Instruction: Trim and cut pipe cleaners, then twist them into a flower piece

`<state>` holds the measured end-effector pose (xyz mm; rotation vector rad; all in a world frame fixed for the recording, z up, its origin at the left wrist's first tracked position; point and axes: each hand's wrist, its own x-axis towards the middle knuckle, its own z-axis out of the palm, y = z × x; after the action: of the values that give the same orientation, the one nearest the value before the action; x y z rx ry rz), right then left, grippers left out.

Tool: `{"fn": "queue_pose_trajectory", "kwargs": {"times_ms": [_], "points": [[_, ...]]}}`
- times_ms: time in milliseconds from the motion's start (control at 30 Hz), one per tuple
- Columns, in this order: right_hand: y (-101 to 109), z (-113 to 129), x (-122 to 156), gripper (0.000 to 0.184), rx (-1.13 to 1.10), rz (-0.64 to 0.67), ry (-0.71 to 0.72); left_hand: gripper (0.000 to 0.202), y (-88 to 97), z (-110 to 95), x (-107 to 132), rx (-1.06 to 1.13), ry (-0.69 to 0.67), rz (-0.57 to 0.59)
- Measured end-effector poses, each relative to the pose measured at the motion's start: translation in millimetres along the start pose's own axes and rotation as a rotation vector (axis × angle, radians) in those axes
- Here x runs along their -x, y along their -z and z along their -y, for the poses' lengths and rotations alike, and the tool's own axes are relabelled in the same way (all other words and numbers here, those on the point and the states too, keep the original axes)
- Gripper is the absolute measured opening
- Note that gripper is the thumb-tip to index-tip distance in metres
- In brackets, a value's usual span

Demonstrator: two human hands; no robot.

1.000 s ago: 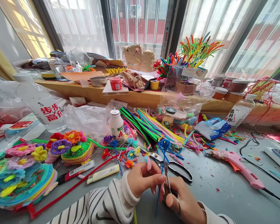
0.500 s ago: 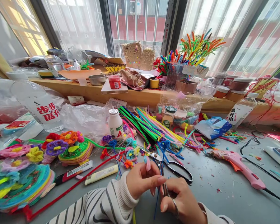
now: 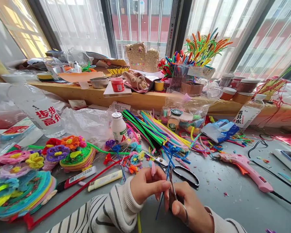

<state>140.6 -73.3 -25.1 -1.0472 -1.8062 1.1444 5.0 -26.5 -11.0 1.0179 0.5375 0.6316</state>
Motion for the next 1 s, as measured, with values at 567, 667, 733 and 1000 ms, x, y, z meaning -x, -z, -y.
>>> {"fn": "queue_pose_trajectory", "kwargs": {"times_ms": [567, 667, 733, 1000], "points": [[-4.2, -9.6, -0.7, 0.059, 0.004, -0.121, 0.0, 0.025, -0.1, -0.3, -0.2, 0.008, -0.003, 0.016], [-4.4, -9.5, 0.7, 0.062, 0.001, -0.108, -0.02, 0.025, -0.3, -0.6, 0.3, -0.016, 0.004, -0.003], [-4.5, -8.1, 1.9, 0.063, -0.015, -0.072, -0.02, 0.026, -0.5, -1.0, 0.6, -0.029, 0.007, -0.009], [-3.9, -2.8, 2.3, 0.065, -0.055, -0.038, -0.001, 0.026, -1.6, -1.5, 1.1, -0.024, 0.003, -0.009]]}}
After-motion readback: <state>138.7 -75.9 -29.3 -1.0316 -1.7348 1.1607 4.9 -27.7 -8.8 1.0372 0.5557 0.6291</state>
